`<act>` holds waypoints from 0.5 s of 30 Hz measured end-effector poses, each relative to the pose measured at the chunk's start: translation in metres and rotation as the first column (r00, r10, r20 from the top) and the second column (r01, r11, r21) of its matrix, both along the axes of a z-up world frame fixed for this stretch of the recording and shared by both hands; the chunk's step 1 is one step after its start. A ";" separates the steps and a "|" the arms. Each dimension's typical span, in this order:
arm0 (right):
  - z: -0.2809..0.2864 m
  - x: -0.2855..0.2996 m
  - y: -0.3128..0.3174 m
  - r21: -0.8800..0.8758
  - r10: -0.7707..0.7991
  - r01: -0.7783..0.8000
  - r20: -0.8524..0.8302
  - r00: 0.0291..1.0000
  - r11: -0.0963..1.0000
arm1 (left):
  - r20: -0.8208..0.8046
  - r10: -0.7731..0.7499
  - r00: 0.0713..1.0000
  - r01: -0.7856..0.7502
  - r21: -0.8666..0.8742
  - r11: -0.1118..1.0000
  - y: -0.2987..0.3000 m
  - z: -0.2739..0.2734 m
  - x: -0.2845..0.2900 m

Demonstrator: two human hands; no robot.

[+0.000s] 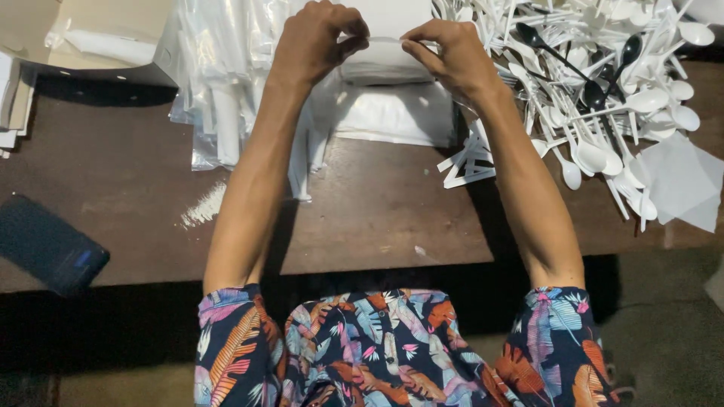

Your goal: Wrapping plastic forks and spoons in napkins and placing them into plastic bags.

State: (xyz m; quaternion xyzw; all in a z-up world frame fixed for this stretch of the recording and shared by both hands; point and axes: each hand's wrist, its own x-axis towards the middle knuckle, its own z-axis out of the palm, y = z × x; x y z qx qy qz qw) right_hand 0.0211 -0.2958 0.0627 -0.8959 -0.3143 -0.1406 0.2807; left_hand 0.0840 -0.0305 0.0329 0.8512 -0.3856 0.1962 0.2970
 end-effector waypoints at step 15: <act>-0.044 -0.206 0.010 -0.186 0.297 -0.296 -0.028 0.955 0.937 | -0.076 -0.277 0.958 0.282 0.441 0.852 0.045 -0.007 -0.220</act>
